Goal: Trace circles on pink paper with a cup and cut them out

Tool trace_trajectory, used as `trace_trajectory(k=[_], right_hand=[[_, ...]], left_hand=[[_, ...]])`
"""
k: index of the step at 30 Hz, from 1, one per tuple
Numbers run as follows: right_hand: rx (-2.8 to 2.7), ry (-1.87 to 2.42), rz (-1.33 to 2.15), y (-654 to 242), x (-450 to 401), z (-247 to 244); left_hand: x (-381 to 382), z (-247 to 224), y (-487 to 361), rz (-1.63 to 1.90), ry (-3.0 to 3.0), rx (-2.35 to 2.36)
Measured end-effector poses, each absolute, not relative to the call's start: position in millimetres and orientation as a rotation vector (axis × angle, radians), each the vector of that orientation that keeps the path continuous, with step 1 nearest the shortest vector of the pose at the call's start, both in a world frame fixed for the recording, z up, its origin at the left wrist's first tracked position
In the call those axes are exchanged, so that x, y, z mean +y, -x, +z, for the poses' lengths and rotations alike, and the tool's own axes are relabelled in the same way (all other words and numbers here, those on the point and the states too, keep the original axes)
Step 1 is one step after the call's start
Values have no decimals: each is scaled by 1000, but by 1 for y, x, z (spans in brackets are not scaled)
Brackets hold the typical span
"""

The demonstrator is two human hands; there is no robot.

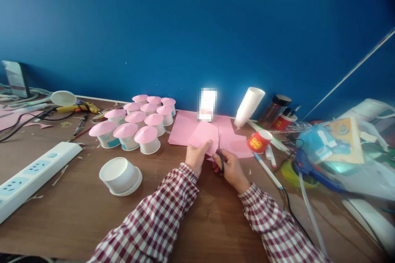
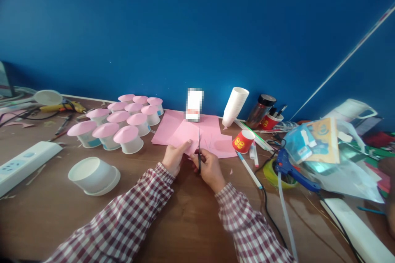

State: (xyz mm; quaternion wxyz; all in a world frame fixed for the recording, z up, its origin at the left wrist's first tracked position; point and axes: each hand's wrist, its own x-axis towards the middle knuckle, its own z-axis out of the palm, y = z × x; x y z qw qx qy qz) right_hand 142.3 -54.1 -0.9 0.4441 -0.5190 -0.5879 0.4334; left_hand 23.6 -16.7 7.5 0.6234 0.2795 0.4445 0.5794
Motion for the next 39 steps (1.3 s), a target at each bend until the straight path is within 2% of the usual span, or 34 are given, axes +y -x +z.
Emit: trace_trajectory(k=[39], right_hand=[[-1401,1284,1127,-143,-54,-2]], left_hand=[[-18,10,-23,1340,-703,1025]])
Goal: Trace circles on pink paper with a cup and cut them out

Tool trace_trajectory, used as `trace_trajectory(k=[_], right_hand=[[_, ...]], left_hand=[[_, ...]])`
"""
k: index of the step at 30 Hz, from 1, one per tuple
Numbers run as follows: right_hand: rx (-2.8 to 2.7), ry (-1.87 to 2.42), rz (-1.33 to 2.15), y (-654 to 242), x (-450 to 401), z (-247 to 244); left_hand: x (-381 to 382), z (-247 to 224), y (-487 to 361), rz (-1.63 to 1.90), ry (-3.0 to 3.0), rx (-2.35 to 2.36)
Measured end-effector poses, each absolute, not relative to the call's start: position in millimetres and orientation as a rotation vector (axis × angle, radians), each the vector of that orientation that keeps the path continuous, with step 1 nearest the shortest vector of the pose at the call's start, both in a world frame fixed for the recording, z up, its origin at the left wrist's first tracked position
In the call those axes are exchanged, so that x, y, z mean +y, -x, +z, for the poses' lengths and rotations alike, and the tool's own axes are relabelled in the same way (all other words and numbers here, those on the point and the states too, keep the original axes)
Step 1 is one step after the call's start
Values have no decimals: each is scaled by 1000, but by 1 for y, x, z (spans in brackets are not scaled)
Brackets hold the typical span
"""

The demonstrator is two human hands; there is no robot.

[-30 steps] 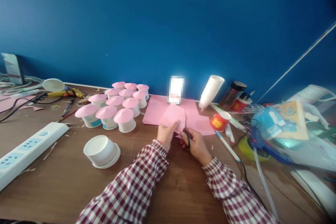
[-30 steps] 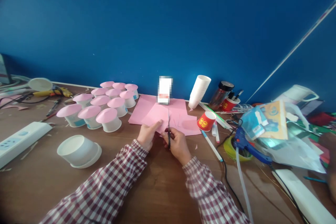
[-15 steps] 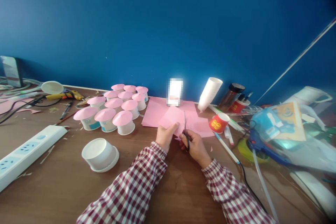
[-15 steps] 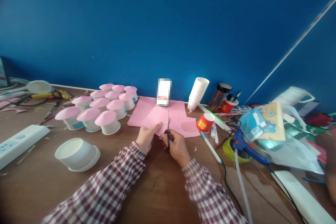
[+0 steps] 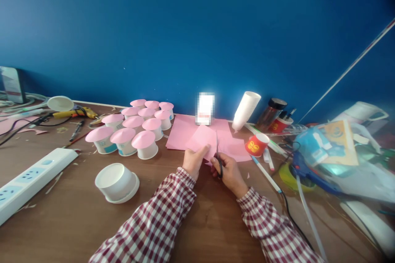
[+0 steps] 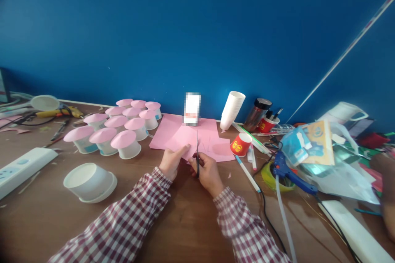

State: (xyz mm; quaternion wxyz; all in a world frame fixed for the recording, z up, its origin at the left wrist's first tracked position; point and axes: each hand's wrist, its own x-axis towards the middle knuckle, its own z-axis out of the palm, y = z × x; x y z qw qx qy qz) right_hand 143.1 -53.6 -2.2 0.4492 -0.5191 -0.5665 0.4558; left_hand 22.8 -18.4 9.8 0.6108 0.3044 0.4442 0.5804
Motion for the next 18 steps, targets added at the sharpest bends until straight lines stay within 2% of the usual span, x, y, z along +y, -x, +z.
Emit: trace_trajectory(k=[18], right_hand=[[-1407,1293,1106,-144,-54,-4]], left_hand=[[-17,6,-21,1310,-705,1058]])
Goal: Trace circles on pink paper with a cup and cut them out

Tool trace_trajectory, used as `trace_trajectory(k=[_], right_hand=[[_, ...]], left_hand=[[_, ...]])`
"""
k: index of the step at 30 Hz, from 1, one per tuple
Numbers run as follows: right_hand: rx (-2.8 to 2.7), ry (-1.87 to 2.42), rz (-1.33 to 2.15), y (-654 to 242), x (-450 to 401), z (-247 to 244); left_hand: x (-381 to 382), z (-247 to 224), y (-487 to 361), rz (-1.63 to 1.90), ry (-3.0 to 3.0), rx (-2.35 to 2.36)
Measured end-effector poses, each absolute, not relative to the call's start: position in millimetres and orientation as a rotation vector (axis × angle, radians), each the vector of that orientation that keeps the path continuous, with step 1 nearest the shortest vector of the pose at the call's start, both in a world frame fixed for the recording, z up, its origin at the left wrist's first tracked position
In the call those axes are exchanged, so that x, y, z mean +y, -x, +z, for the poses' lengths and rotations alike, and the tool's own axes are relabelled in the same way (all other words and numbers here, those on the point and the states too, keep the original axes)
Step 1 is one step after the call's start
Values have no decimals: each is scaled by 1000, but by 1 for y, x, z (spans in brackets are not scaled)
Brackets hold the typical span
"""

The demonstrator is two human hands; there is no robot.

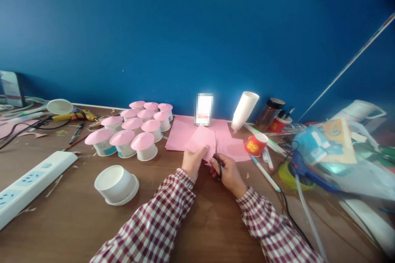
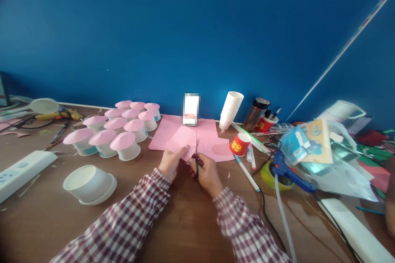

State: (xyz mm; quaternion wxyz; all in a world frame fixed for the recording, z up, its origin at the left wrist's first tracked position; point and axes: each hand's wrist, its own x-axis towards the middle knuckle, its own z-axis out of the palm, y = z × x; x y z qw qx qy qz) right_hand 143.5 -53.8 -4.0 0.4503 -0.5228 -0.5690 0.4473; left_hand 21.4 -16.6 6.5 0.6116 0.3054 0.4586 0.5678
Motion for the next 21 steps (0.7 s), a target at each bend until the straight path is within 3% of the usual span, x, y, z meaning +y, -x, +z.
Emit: trace_trajectory(k=[21], right_hand=[[-1407,1330,1127,-144,-53,-3]], left_hand=[[-17,11,-22,1366,-676,973]])
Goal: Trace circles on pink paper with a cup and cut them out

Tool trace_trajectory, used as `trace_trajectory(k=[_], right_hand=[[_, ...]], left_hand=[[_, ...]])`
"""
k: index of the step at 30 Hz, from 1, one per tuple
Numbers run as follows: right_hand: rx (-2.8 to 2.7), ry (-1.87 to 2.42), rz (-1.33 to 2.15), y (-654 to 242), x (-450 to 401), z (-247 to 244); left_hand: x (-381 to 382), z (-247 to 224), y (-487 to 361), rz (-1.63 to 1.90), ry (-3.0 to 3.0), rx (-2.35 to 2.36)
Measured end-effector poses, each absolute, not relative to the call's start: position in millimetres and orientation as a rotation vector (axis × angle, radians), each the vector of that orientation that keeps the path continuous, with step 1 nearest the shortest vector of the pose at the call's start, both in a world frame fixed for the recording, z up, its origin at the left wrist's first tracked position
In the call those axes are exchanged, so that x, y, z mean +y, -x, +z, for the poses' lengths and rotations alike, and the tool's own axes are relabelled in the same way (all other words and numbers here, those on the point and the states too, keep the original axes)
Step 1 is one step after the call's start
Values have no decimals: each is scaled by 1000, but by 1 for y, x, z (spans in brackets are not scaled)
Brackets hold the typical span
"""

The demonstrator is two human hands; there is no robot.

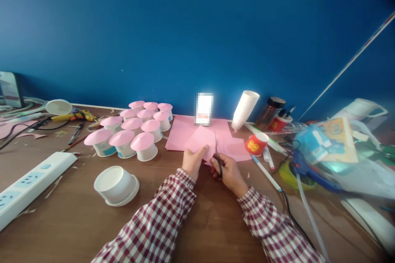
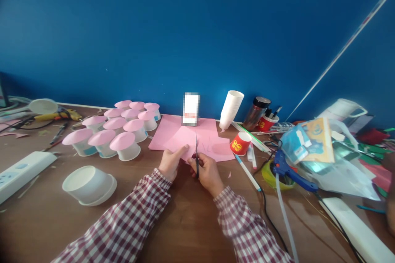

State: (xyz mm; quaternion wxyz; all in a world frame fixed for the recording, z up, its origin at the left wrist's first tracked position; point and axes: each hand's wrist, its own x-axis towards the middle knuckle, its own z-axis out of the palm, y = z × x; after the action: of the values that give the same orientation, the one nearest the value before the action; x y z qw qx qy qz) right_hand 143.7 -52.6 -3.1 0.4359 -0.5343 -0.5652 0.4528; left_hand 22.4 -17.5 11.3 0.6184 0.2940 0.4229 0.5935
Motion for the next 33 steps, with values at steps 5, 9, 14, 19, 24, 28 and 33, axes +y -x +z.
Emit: trace_trajectory(k=[5,9,14,19,24,28,33], right_hand=[[-1418,1320,1127,-143,-53,-2],[-1412,1321,1129,-143,-52,-2],[-1417,1314,1107,-142,-53,0],[-1419,1324,1094,-141,-54,3],[-1424,1324,1087,-142,-54,1],[-1429,1323,1085,-142,-54,1],[-1436,1297,1084,-142,-54,1]], left_hand=[[-16,11,-21,1394,-648,915],[-16,10,-19,1365,-698,1052],[-18,11,-21,1385,-706,1037],[-19,12,-22,1401,-688,1026],[-18,12,-23,1392,-675,1041],[-18,10,-23,1388,-654,993],[-17,7,-23,1337,-618,973]])
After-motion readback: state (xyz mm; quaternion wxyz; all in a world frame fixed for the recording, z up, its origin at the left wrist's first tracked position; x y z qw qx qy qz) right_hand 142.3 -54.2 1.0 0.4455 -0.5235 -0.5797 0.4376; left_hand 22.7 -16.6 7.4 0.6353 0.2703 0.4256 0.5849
